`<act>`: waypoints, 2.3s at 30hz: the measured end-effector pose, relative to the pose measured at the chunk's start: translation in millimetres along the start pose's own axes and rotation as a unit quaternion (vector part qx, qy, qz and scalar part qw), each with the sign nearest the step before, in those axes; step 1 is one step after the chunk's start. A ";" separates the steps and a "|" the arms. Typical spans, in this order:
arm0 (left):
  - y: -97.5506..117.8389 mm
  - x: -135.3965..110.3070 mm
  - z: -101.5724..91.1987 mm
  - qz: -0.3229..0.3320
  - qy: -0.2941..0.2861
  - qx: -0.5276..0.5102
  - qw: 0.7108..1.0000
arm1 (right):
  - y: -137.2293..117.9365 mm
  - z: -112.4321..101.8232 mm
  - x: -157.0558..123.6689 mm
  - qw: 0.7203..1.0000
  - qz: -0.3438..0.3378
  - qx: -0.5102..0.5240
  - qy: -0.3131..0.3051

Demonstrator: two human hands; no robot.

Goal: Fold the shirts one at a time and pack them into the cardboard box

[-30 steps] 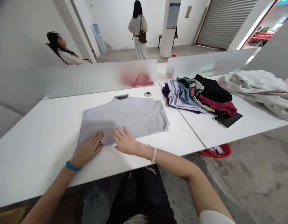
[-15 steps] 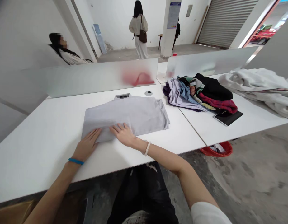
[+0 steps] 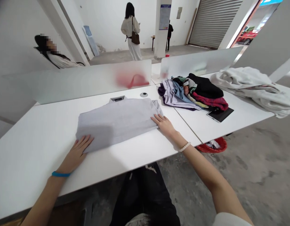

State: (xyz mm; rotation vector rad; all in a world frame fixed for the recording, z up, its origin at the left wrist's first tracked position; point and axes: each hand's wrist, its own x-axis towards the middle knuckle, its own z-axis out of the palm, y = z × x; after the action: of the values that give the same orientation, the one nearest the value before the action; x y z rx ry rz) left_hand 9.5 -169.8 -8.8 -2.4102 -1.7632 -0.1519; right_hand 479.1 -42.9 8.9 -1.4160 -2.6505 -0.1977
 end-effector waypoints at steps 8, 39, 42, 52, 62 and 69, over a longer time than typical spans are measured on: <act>21.6 -41.0 -22.0 0.040 -0.044 -0.010 0.998 | -2.2 -1.2 -51.1 0.996 -0.006 0.087 -0.022; 180.3 185.9 16.7 -0.016 -0.011 -0.038 0.999 | -81.7 2.0 -149.8 0.605 0.464 0.610 0.215; 189.4 183.2 15.9 -0.010 -0.005 -0.040 0.999 | -92.7 8.1 -148.4 0.537 0.472 0.618 0.327; 202.3 179.6 20.2 0.001 0.024 -0.072 0.997 | -81.7 -4.1 -154.2 0.397 0.496 0.728 0.256; 183.5 189.5 18.4 -0.045 0.012 -0.423 0.905 | -96.3 -19.0 -104.9 0.552 0.481 0.559 0.389; 124.0 187.3 -2.6 -0.237 0.004 -0.858 0.456 | -130.7 -63.4 -25.6 0.542 0.433 0.569 0.442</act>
State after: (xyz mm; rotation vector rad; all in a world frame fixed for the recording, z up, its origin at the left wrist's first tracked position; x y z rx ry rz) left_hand 184.5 -31.6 18.0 -1.7955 -2.5532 -3.3730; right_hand 387.7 -146.9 59.7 -1.2572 -0.6235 0.6297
